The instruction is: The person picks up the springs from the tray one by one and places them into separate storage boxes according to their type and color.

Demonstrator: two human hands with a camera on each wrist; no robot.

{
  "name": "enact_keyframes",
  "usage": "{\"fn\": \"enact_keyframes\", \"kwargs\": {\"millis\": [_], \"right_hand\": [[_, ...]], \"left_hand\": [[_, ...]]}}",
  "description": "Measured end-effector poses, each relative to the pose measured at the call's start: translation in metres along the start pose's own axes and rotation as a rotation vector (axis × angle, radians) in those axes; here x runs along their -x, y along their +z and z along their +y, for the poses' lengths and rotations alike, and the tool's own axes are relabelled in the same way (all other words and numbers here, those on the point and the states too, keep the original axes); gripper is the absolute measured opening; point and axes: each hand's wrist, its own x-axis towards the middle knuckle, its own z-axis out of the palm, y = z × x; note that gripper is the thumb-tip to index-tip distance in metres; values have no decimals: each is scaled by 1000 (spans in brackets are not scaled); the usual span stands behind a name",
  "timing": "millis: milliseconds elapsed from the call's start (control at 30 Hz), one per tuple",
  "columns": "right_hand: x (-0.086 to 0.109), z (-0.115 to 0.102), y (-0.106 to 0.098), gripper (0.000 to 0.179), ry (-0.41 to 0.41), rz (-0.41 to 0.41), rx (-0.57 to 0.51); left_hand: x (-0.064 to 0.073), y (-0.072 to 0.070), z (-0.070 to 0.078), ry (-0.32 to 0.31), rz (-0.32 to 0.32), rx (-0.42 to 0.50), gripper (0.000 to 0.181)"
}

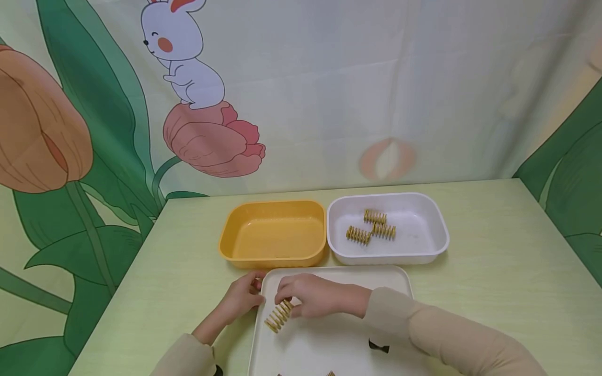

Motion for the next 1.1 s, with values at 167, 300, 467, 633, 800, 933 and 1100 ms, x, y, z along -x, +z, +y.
{"fn": "enact_keyframes", "kwargs": {"millis": [167,300,467,633,800,933,1100], "right_hand": [[3,0,-8,27,23,14,-17],[5,2,-15,27,1,51,-5],[6,5,-18,27,-15,91,5],[8,6,-19,27,0,110,-8],[11,8,-23,26,20,137,-6],[15,11,-27,27,32,172,26],[20,13,-33,27,61,207,33]], "left_hand": [[0,0,1,4,1,-2,47],[0,0,1,2,2,10,46],[0,0,1,-2,-2,18,46],[0,1,-1,-2,-3,15,45],[0,1,-1,-3,-3,9,45],[0,1,0,-6,-6,14,45],[0,1,0,-10,-6,20,45]]}}
